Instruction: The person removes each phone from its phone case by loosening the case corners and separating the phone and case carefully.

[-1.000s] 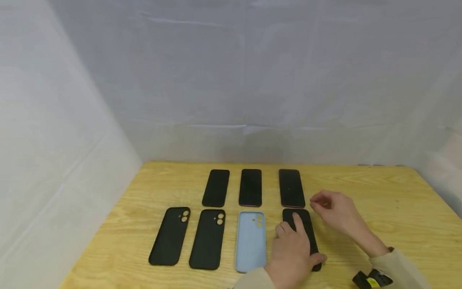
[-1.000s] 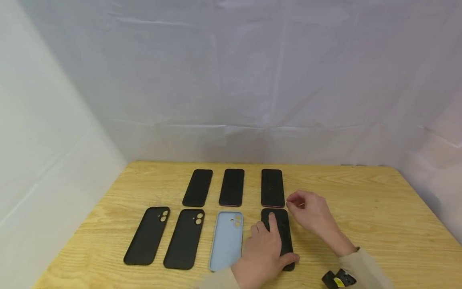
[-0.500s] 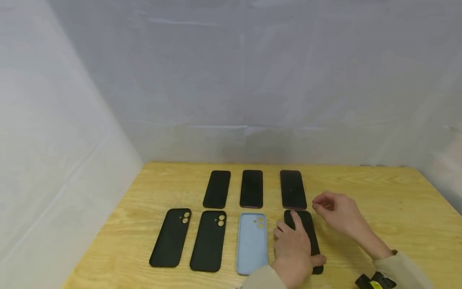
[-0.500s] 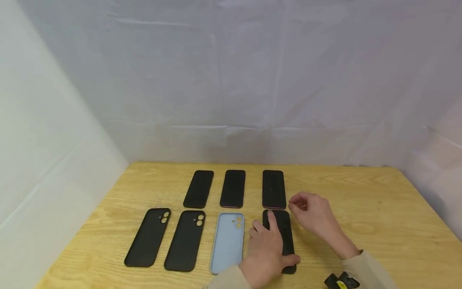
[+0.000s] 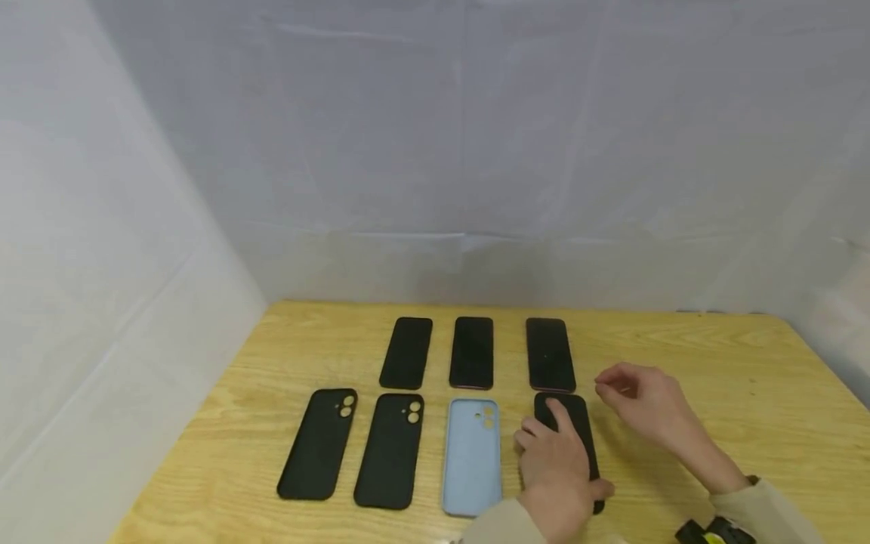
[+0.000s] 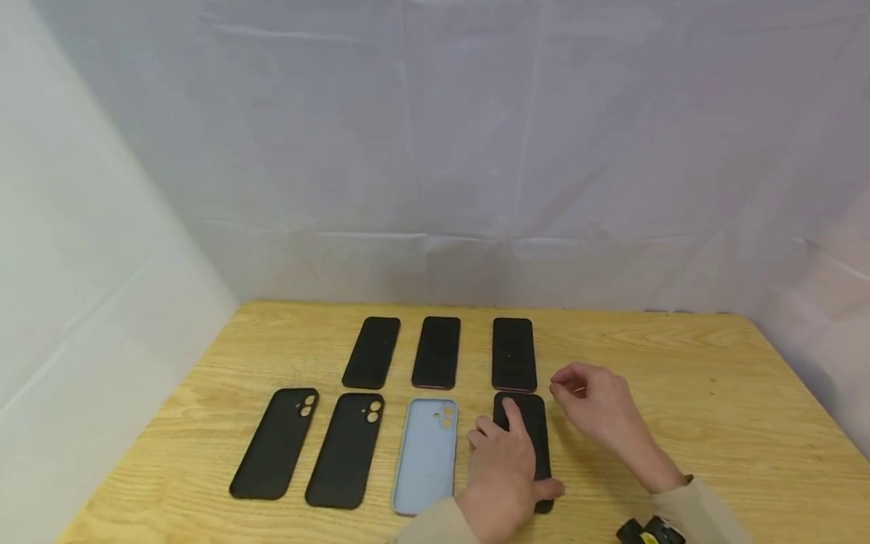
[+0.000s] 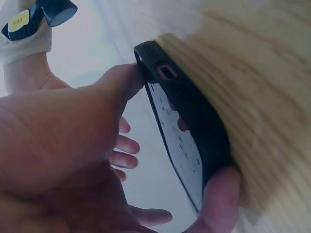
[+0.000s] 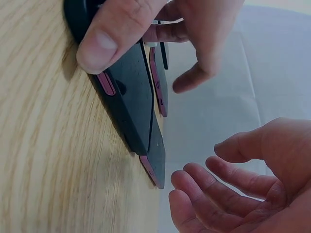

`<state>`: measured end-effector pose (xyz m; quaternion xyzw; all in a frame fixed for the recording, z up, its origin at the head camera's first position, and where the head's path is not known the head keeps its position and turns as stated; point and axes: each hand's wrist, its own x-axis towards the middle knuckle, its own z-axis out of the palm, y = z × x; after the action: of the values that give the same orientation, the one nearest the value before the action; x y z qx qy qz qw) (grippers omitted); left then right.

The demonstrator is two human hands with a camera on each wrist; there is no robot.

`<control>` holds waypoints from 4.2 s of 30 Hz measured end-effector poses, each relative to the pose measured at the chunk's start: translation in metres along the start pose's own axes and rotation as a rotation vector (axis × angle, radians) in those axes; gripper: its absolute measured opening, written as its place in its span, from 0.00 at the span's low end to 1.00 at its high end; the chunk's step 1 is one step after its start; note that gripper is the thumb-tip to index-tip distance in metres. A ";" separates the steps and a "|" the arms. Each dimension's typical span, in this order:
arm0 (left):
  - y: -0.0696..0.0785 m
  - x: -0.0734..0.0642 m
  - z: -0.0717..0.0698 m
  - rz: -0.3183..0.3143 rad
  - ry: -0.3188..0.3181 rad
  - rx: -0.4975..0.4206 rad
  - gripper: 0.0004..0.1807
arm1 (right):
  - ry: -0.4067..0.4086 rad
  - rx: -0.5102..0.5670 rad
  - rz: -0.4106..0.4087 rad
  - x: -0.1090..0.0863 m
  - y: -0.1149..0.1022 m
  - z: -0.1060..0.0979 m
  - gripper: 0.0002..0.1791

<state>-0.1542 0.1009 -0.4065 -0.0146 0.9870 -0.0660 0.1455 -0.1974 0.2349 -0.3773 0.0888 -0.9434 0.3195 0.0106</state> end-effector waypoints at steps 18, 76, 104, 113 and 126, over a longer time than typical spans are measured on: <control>-0.047 0.008 -0.010 0.208 -0.278 -0.898 0.50 | 0.005 -0.018 -0.011 0.002 0.006 0.003 0.09; -0.126 0.001 -0.003 0.485 -0.458 -1.516 0.33 | -0.140 0.358 0.106 -0.014 -0.024 -0.001 0.33; -0.157 0.001 0.007 0.713 -0.645 -1.561 0.32 | -0.231 0.680 -0.278 -0.019 -0.017 -0.001 0.15; -0.158 0.001 0.005 0.757 -0.625 -1.499 0.31 | -0.510 0.790 -0.331 -0.006 -0.019 -0.017 0.18; -0.161 0.002 0.011 0.809 -0.670 -1.514 0.29 | -0.674 1.078 -0.285 -0.001 -0.010 -0.009 0.29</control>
<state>-0.1517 -0.0598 -0.3964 0.2219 0.6032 0.6610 0.3873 -0.1947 0.2323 -0.3643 0.3012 -0.5814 0.6981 -0.2897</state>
